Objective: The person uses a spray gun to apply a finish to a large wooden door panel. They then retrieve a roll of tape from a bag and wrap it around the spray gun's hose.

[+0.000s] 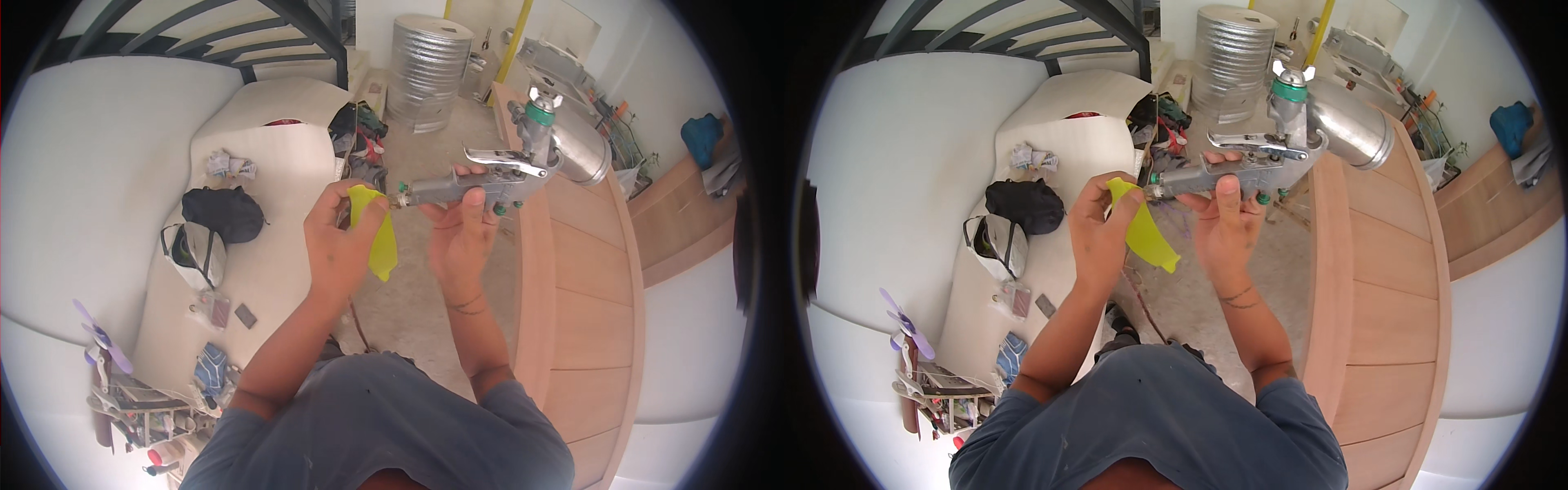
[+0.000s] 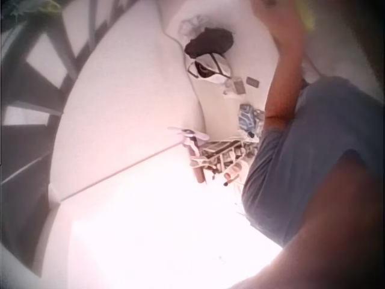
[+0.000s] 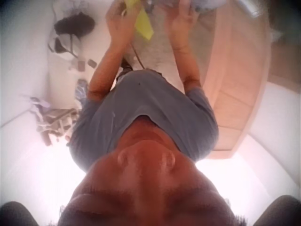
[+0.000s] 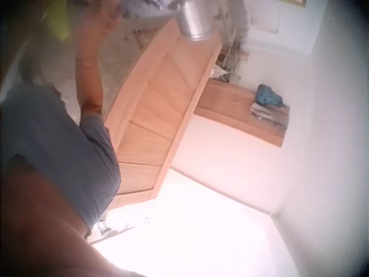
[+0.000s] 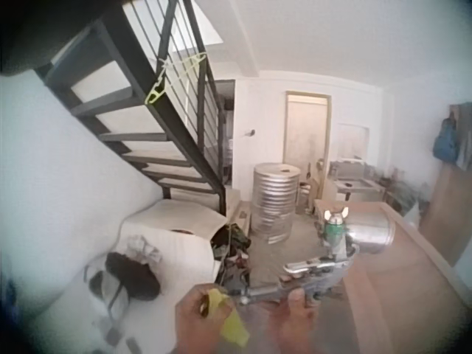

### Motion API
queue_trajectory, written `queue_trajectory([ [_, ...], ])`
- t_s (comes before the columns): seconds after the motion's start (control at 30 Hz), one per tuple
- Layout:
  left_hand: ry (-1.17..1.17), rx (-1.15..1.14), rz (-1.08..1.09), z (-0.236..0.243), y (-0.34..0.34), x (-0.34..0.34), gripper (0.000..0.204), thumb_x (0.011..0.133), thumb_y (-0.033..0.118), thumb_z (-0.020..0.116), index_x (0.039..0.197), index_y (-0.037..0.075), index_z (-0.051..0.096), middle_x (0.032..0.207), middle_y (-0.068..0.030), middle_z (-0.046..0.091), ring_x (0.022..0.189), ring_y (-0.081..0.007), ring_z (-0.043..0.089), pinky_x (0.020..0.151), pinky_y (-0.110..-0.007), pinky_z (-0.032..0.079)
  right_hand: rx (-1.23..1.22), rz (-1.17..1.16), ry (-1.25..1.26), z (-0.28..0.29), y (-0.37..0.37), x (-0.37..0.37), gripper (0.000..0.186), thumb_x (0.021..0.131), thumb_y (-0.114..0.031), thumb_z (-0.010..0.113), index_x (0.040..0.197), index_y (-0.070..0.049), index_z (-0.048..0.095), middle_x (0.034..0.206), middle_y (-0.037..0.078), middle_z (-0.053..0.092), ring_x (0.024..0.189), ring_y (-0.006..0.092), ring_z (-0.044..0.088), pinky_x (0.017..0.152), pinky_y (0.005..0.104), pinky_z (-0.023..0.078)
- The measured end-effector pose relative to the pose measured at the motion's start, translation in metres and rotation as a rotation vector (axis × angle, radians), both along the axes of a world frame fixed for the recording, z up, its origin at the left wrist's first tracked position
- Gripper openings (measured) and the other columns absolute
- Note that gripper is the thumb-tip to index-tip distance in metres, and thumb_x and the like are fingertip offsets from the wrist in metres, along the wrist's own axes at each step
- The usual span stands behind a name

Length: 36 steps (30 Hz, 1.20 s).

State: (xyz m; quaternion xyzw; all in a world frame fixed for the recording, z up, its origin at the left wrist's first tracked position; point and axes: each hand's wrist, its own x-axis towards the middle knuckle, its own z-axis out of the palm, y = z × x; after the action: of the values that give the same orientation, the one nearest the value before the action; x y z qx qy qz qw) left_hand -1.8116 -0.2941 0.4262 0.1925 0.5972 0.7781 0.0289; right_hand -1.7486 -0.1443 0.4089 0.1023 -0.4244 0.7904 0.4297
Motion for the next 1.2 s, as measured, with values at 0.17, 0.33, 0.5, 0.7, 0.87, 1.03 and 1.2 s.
queue_trajectory([
  [0.17,-0.303,-0.208,-0.364,0.016,-0.014,-0.014,0.027,0.099,0.015,0.065,0.12,0.0,0.071,0.103,-0.004,0.072,0.093,-0.0124,0.068,0.079,-0.027,0.053,-0.01,0.054,0.068,-0.01,0.0,0.009,0.046,0.107,-0.023,0.068,0.145,-0.002,0.053,0.137,0.018,0.066,0.115,0.0302,0.074,0.085,0.0431,0.071],
  [0.33,-0.276,-0.12,-0.291,-0.006,-0.008,-0.016,0.028,0.102,0.021,0.068,0.121,0.0,0.073,0.108,-0.0053,0.075,0.098,-0.0133,0.068,0.082,-0.029,0.055,0.033,0.044,-0.024,-0.004,-0.004,0.016,0.048,0.106,-0.025,0.069,0.145,-0.001,0.053,0.135,0.017,0.068,0.111,0.0299,0.075,0.083,0.0401,0.071],
  [0.5,0.624,-0.328,0.266,-0.016,-0.036,-0.006,0.035,0.101,0.023,0.072,0.127,0.0,0.07,0.116,-0.011,0.075,0.104,-0.0244,0.071,0.09,-0.035,0.053,-0.082,0.045,-0.079,-0.005,0.006,0.019,0.046,0.107,-0.024,0.067,0.144,-0.001,0.054,0.136,0.016,0.067,0.11,0.0243,0.074,0.08,0.0389,0.071],
  [0.7,0.931,-0.746,0.023,0.003,-0.032,0.024,0.035,0.098,0.02,0.071,0.126,0.002,0.062,0.117,-0.0175,0.067,0.112,-0.0379,0.062,0.1,-0.048,0.046,-0.113,0.018,-0.08,-0.011,0.008,0.018,0.043,0.107,-0.023,0.068,0.142,-0.001,0.057,0.135,0.016,0.067,0.109,0.0216,0.074,0.079,0.0372,0.071],
  [0.87,1.107,-0.84,-0.008,0.0,-0.032,0.01,0.02,0.094,0.016,0.07,0.103,0.001,0.059,0.097,-0.0172,0.062,0.094,-0.0366,0.061,0.089,-0.048,0.047,0.033,-0.004,-0.168,-0.007,-0.005,0.024,0.045,0.105,-0.022,0.069,0.142,0.0,0.056,0.132,0.016,0.068,0.111,0.0218,0.072,0.079,0.0361,0.071],
  [1.03,1.202,-0.875,-0.085,-0.008,-0.029,-0.001,0.022,0.092,0.015,0.07,0.1,0.0,0.057,0.089,-0.0167,0.062,0.087,-0.0364,0.062,0.085,-0.047,0.047,0.103,-0.032,-0.29,0.004,-0.008,0.035,0.041,0.107,-0.02,0.066,0.141,0.001,0.057,0.13,0.016,0.067,0.119,0.0218,0.07,0.079,0.0359,0.072],
  [1.2,1.064,-0.825,-0.113,-0.023,-0.024,0.002,0.029,0.095,0.02,0.074,0.11,0.0,0.061,0.098,-0.0164,0.068,0.096,-0.036,0.066,0.089,-0.045,0.049,0.029,-0.002,-0.303,0.002,0.002,0.032,0.045,0.103,-0.022,0.074,0.139,-0.001,0.06,0.127,0.017,0.072,0.106,0.02,0.075,0.073,0.034,0.07],
])
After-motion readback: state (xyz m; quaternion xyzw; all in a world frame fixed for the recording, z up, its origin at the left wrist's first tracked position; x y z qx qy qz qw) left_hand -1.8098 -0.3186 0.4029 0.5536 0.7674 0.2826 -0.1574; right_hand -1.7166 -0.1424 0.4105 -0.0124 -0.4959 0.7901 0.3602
